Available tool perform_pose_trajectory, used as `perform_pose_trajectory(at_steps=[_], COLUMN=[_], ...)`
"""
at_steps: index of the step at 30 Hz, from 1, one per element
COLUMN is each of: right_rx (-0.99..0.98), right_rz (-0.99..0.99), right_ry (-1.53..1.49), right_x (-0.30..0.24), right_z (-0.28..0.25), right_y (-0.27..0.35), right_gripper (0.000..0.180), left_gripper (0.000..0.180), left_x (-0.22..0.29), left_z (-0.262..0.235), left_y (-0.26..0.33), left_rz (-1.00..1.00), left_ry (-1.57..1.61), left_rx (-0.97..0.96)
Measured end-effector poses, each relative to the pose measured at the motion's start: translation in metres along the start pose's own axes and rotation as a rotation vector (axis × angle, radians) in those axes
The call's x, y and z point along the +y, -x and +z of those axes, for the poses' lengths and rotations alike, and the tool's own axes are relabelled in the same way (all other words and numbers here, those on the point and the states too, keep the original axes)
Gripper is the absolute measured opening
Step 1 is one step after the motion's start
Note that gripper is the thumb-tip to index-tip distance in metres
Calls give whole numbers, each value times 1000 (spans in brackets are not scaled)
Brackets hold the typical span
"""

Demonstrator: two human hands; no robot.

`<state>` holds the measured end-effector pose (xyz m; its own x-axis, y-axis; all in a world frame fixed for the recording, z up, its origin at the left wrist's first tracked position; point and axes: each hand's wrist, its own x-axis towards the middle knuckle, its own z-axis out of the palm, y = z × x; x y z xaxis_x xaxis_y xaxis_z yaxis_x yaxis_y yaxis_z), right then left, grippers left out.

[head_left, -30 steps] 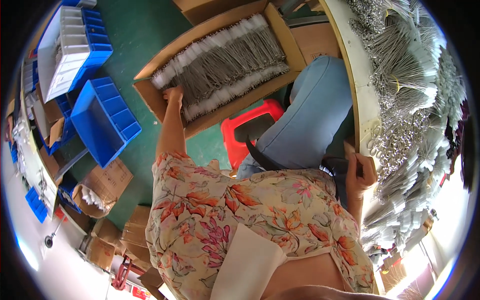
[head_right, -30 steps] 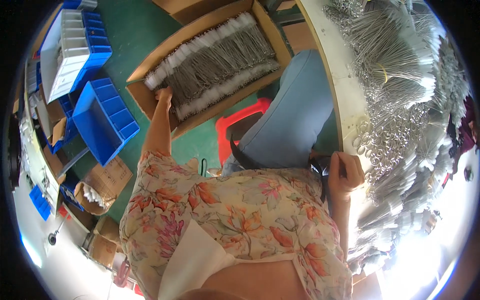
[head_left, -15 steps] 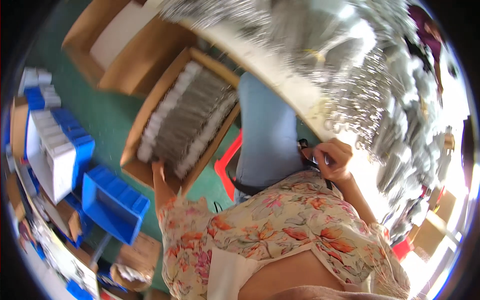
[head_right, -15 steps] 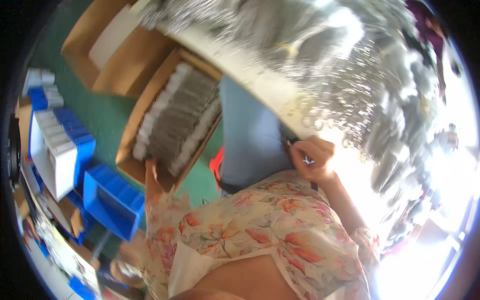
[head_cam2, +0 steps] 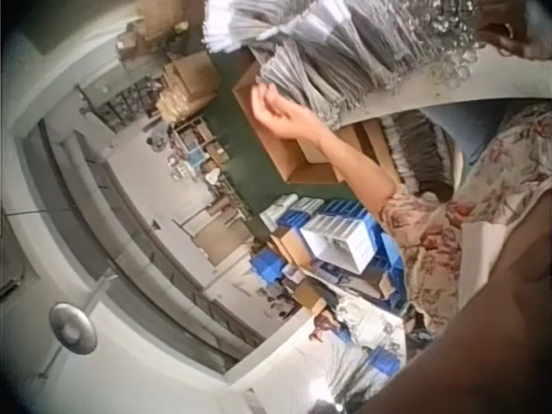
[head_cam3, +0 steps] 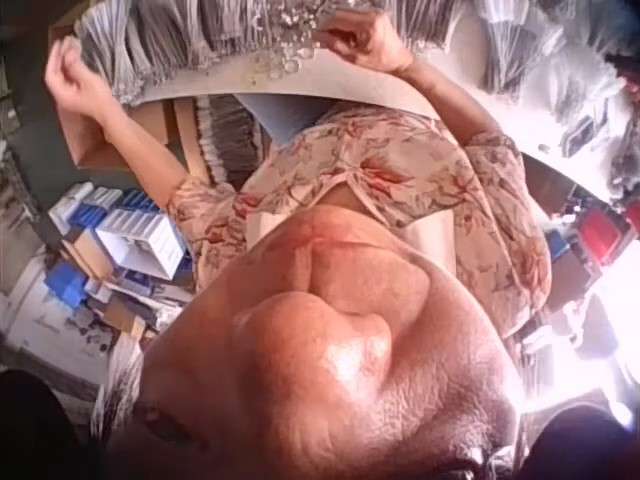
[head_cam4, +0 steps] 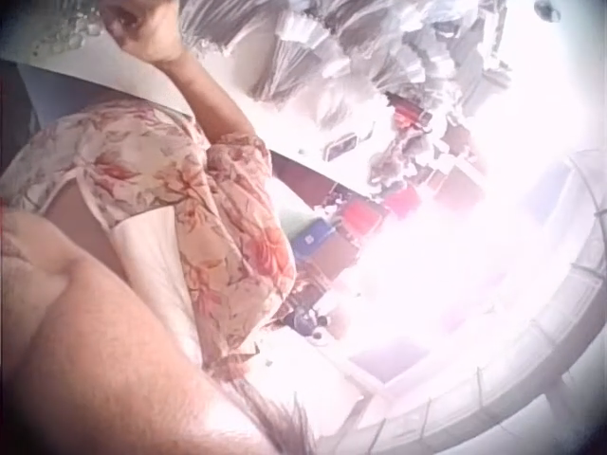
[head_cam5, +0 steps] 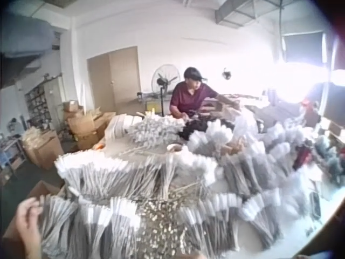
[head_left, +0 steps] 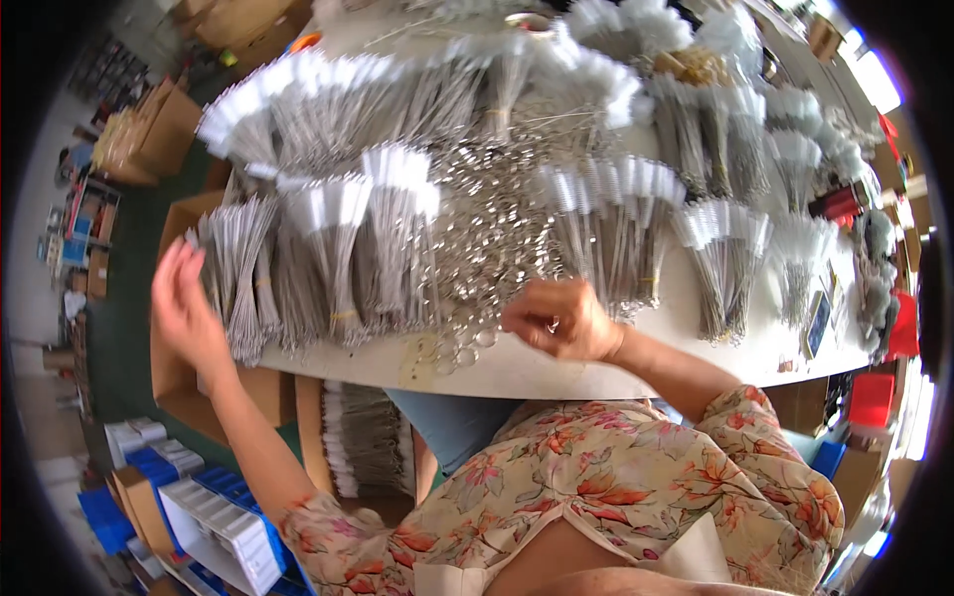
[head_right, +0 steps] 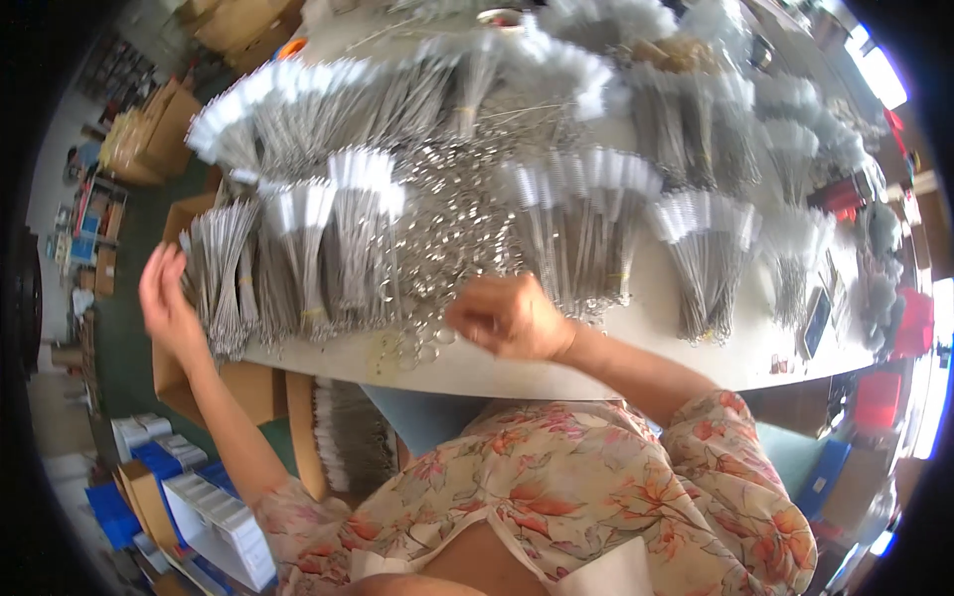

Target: Assembling laboratory brushes by attaching metal rings to the handles.

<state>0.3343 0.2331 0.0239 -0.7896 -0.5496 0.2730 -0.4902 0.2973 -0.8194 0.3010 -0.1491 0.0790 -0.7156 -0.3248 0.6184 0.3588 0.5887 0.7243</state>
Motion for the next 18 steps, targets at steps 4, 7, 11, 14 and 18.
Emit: perform_pose_trajectory(at_steps=[4,7,11,14,18], right_rx=[233,363,394,382,312], right_rz=[-54,31,179,312,533], right_ry=[294,435,497,463,687], right_x=[43,71,125,155,183], right_z=[-75,-132,-189,-204,-196], right_y=[-28,-57,-102,-139,-179], right_gripper=[9,13,16,19,29], left_gripper=[27,30,26,28,28], left_x=[-46,-115,-136,-130,-117], left_z=[129,198,241,252,246], left_y=[-94,-139,-152,-143,-137], left_rz=[-91,-45,-57,-51,-39], left_ry=[102,-224,-887,-1014,-1087], left_rx=[-506,-578,-635,-678,-613])
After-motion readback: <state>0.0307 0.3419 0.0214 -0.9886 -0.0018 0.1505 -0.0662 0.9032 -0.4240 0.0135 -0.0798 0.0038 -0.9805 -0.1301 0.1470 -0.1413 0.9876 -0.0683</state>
